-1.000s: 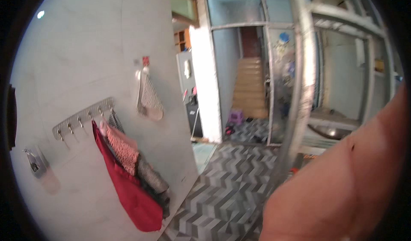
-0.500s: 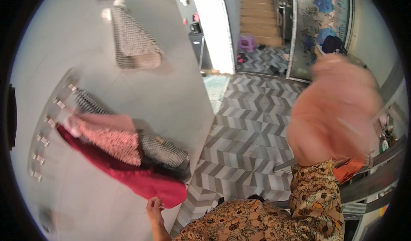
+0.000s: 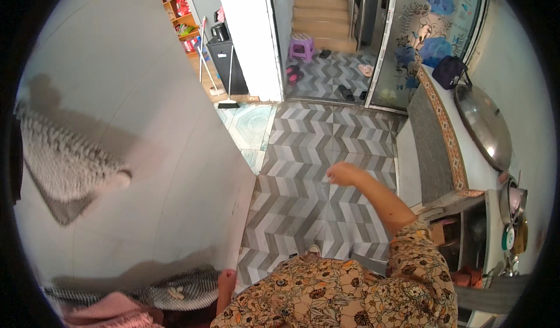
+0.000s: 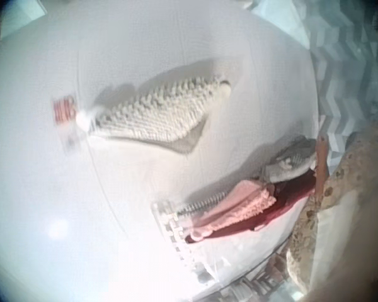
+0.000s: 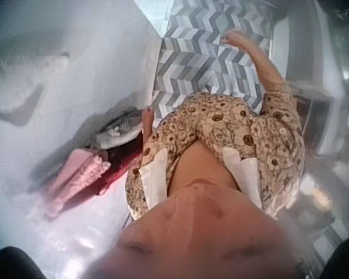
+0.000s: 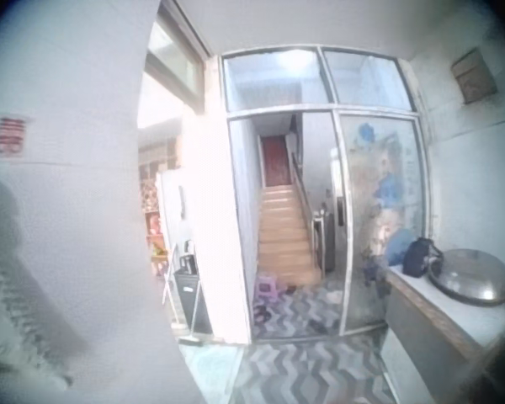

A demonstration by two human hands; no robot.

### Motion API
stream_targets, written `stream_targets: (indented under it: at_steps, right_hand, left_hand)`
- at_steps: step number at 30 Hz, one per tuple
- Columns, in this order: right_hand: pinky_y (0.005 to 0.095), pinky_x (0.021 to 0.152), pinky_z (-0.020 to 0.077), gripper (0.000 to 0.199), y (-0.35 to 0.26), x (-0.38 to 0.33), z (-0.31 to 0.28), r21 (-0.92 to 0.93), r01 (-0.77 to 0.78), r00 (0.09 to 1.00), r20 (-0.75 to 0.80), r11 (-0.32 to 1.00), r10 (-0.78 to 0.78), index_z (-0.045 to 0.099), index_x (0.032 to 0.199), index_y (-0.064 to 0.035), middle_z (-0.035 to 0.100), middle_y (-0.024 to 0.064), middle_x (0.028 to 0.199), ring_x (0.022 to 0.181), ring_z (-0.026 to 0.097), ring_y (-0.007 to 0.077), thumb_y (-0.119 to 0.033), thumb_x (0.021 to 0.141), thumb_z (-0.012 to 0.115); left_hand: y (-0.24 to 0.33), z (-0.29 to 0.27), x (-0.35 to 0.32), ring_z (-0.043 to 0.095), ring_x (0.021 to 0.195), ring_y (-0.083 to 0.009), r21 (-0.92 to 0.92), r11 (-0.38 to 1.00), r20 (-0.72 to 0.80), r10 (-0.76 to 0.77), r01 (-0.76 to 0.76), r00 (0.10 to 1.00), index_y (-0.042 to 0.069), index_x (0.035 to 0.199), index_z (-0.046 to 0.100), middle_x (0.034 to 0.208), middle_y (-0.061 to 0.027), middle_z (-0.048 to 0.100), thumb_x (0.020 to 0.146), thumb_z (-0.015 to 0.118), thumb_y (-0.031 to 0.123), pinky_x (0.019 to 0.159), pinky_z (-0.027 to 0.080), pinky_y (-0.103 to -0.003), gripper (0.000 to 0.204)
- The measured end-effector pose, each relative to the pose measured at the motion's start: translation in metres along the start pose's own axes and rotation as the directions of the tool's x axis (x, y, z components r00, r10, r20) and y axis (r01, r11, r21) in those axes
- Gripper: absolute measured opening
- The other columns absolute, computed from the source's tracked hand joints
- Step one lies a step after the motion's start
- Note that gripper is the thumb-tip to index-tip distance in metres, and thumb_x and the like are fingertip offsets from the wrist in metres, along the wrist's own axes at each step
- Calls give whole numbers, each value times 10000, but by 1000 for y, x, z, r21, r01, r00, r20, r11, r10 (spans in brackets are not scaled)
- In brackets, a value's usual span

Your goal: The person cleans the range hood above the stove using a cloth and paper towels. They wipe the hood's surface and vents, then retrieve paper towels from another room and continue cleaning with a chopstick to reach narrow gaps.

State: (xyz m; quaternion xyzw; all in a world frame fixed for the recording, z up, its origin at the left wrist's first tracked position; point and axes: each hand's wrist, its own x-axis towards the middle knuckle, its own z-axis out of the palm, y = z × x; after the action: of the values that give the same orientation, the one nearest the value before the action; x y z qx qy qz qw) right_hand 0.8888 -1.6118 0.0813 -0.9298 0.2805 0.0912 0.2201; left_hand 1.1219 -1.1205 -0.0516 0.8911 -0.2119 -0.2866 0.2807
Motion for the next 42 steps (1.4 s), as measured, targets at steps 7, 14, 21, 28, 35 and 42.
stream_targets:
  at_steps: [7,14,21,28,35,42]
  right_hand:
    - [397,728,457,247,25,183,18,65,133,961,237,989,-145,609,926,-106,622,104,872,843,578,293,-257,744,538]
    - [406,691,464,183,153,313,6,-176,-5,967,251,984,49,620,796,-72,617,127,836,798,575,318,-216,726,531]
    - [393,714,458,207,234,413,-75,-90,-322,941,80,943,329,616,828,-92,618,126,841,803,574,320,-234,718,515]
    - [379,708,463,197,334,614,-101,-291,37,872,477,956,112,644,777,-129,627,115,803,780,583,293,-275,702,535]
    - [362,722,465,165,167,868,-175,-51,128,986,113,990,-122,638,770,-104,629,112,801,781,589,289,-222,687,560]
    - [370,681,465,188,18,1019,-142,-13,702,681,306,712,-666,623,826,-103,616,133,789,758,587,295,-232,717,540]
  left_hand:
    - [-92,44,87,558,634,-333,376,923,474,-266,80,839,38,739,577,647,-164,563,772,500,229,581,434,-443,208]
    - [-28,48,244,555,618,-321,284,954,525,-241,99,816,36,738,588,648,-152,564,794,492,244,562,431,-442,236]
    - [37,74,389,551,600,-306,291,946,632,-78,-142,771,27,732,593,645,-138,564,821,476,258,542,426,-435,274]
    - [134,102,451,549,637,-296,127,950,386,-311,284,868,36,741,584,670,-127,558,831,459,261,566,427,-435,272]
    - [204,137,452,551,679,-298,-135,801,243,-544,583,803,55,782,584,722,-124,559,823,464,246,588,434,-442,229]
    - [260,167,508,553,721,-299,-328,615,201,-696,717,689,74,823,584,773,-121,560,814,469,231,610,442,-449,195]
